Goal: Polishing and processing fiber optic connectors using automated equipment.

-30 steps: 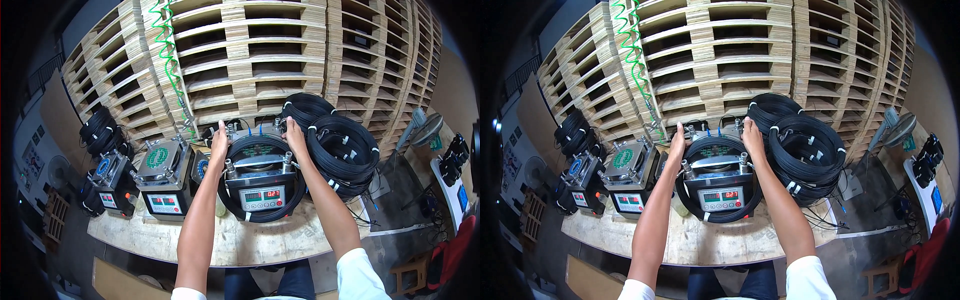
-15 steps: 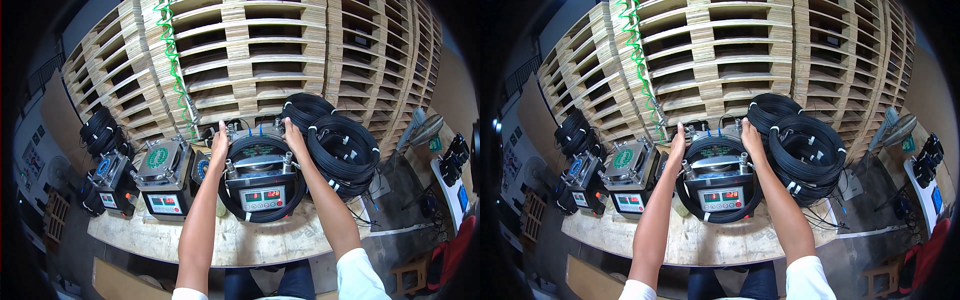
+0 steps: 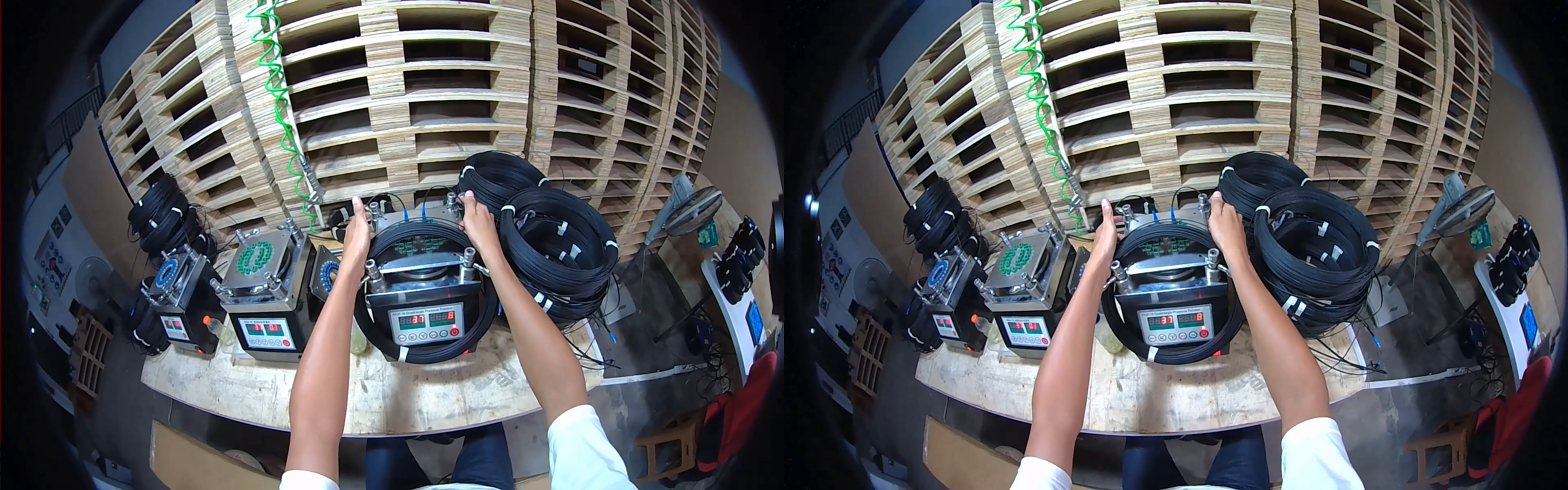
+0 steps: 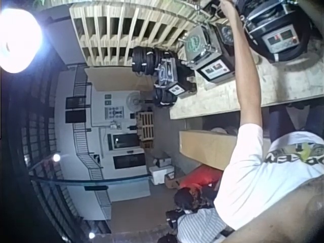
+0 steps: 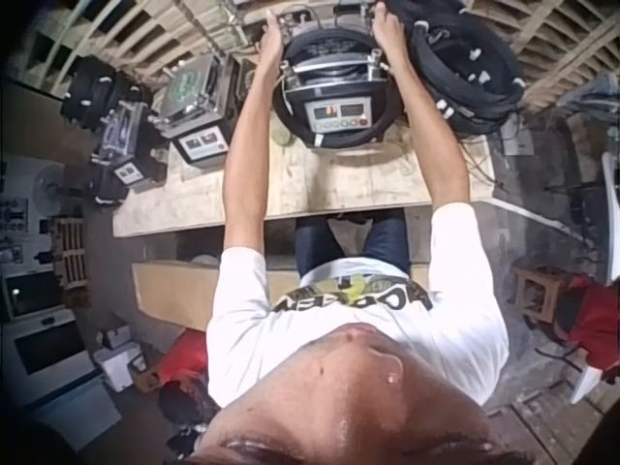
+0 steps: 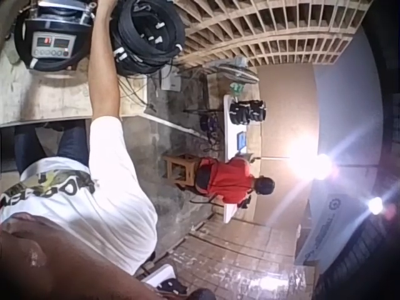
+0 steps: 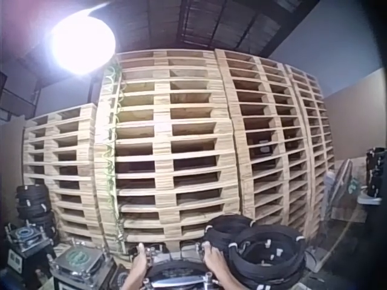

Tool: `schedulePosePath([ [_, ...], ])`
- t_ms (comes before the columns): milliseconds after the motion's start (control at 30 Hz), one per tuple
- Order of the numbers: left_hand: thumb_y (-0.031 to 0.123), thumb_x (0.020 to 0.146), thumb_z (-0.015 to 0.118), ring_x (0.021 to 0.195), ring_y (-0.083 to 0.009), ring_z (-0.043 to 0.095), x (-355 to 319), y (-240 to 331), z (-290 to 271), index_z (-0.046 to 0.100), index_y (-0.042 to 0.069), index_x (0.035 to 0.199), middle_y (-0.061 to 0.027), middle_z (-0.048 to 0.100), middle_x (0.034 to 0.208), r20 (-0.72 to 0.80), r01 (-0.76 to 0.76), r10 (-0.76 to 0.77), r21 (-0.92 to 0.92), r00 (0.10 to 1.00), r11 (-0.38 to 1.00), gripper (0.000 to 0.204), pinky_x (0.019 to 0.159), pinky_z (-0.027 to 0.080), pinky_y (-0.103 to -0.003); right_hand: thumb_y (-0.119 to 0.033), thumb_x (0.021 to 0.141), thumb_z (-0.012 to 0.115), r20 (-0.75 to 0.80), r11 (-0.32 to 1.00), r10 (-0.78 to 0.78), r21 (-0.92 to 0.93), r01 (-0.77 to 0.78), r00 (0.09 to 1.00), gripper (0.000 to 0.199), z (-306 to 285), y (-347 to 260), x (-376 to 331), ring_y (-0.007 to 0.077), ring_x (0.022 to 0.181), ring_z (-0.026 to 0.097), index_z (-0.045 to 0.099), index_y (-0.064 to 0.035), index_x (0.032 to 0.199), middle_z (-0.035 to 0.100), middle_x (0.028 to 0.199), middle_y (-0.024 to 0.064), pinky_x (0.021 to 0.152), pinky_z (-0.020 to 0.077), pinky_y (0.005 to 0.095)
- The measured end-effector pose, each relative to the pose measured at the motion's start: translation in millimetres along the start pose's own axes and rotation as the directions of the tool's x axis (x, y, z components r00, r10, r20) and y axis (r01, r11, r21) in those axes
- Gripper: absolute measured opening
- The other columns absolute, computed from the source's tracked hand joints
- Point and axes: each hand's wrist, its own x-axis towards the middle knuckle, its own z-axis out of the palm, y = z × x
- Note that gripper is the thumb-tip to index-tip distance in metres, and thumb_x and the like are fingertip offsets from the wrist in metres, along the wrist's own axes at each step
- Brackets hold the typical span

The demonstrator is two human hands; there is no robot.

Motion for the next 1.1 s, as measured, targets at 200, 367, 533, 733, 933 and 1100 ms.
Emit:
schedulePosePath([
  [200,0.080,0.094,0.025,0.128,-0.0314,0.052,-18,17,14,0.043,-0.005,0.146,-0.0202,0.051,0.143,0.010,-0.007,0.007,-0.037,1.000,0.999,0.101,0.105,0.039,-0.041,-0.051,0.105,0.026,-0.001,0.998,-0.017,0.066,0.017,1.000,0.066,-4,15,7,0.0487,0.103,0.063,0.064,0.0023,0.109,0.068,0.096,0.0289,0.093,0.0460,0.0498],
  [367,0.080,0.093,0.026,0.123,-0.0321,0.058,-19,13,-2,0.037,-0.005,0.149,-0.0204,0.050,0.144,0.013,0.006,-0.005,-0.091,1.000,0.996,0.103,0.105,0.040,-0.041,-0.051,0.105,0.027,0.064,0.991,0.042,0.127,-0.050,0.997,0.061,-3,-14,-11,0.0489,0.105,0.062,0.058,-0.0007,0.121,0.067,0.104,0.0292,0.094,0.0453,0.0497],
  [533,0.088,0.086,0.023,0.129,-0.0315,0.050,-14,10,6,0.045,0.001,0.146,-0.0235,0.053,0.139,0.023,-0.004,0.006,-0.077,1.000,0.997,0.108,0.109,0.034,-0.044,-0.051,0.105,0.027,0.009,0.997,0.008,0.076,-0.008,1.000,0.061,-5,-6,-5,0.0496,0.115,0.056,0.060,-0.0012,0.118,0.063,0.118,0.0306,0.098,0.0430,0.0511],
  [733,0.089,0.085,0.022,0.126,-0.0318,0.051,-8,4,3,0.048,0.003,0.145,-0.0235,0.053,0.139,0.031,-0.031,0.031,0.023,0.999,0.999,0.109,0.109,0.033,-0.045,-0.050,0.105,0.026,0.027,1.000,-0.016,0.006,0.016,1.000,0.063,-2,2,-1,0.0510,0.120,0.052,0.060,-0.0004,0.123,0.060,0.124,0.0313,0.102,0.0412,0.0510],
  [933,0.088,0.087,0.025,0.124,-0.0305,0.051,-6,-1,-4,0.048,0.001,0.144,-0.0235,0.055,0.136,-0.016,-0.037,0.037,-0.026,0.999,0.999,0.107,0.108,0.034,-0.042,-0.050,0.105,0.025,0.065,0.994,-0.046,0.100,0.039,0.997,0.064,11,10,4,0.0508,0.121,0.052,0.059,0.0006,0.123,0.060,0.124,0.0313,0.103,0.0416,0.0499],
  [1100,0.083,0.091,0.026,0.122,-0.0307,0.056,-15,14,10,0.038,-0.005,0.149,-0.0201,0.049,0.146,0.096,0.007,0.003,-0.104,0.995,0.995,0.106,0.106,0.038,-0.041,-0.052,0.105,0.031,-0.092,0.990,-0.131,0.045,0.136,0.987,0.064,4,35,19,0.0218,0.069,0.065,0.060,-0.0007,0.129,0.067,0.080,0.0147,0.068,0.0524,0.0351],
])
